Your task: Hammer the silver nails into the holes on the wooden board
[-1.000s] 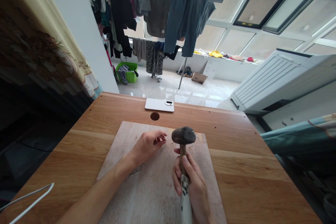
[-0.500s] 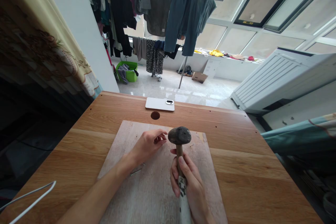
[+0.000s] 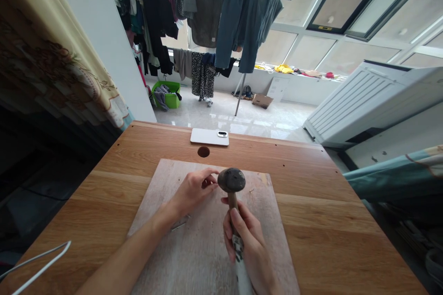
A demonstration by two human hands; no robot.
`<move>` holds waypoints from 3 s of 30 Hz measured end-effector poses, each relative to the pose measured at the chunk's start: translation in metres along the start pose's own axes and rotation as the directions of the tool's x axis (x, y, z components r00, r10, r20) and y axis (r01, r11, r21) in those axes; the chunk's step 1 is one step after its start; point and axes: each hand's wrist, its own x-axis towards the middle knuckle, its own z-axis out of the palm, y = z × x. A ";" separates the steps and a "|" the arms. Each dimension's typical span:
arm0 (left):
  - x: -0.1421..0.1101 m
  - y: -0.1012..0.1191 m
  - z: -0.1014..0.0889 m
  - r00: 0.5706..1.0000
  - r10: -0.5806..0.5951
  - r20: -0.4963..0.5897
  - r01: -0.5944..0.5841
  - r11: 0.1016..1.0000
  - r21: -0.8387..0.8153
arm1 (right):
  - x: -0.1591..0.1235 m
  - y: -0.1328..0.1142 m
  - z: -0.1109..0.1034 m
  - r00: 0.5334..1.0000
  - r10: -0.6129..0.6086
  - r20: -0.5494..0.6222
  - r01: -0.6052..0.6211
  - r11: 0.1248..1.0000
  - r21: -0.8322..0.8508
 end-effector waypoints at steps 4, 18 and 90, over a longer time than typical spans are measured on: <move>0.001 0.004 -0.001 1.000 -0.007 -0.001 0.008 1.000 0.011 | -0.001 0.000 0.003 1.000 0.024 -0.011 -0.024 0.999 -0.030; -0.002 0.017 -0.024 0.992 0.035 0.120 -0.049 0.992 0.117 | -0.003 0.005 0.003 1.000 -0.001 -0.011 0.001 0.998 -0.062; -0.005 -0.015 -0.030 0.997 0.045 0.068 -0.045 0.999 0.001 | -0.008 -0.039 0.020 0.986 0.164 0.000 -0.153 0.918 -0.366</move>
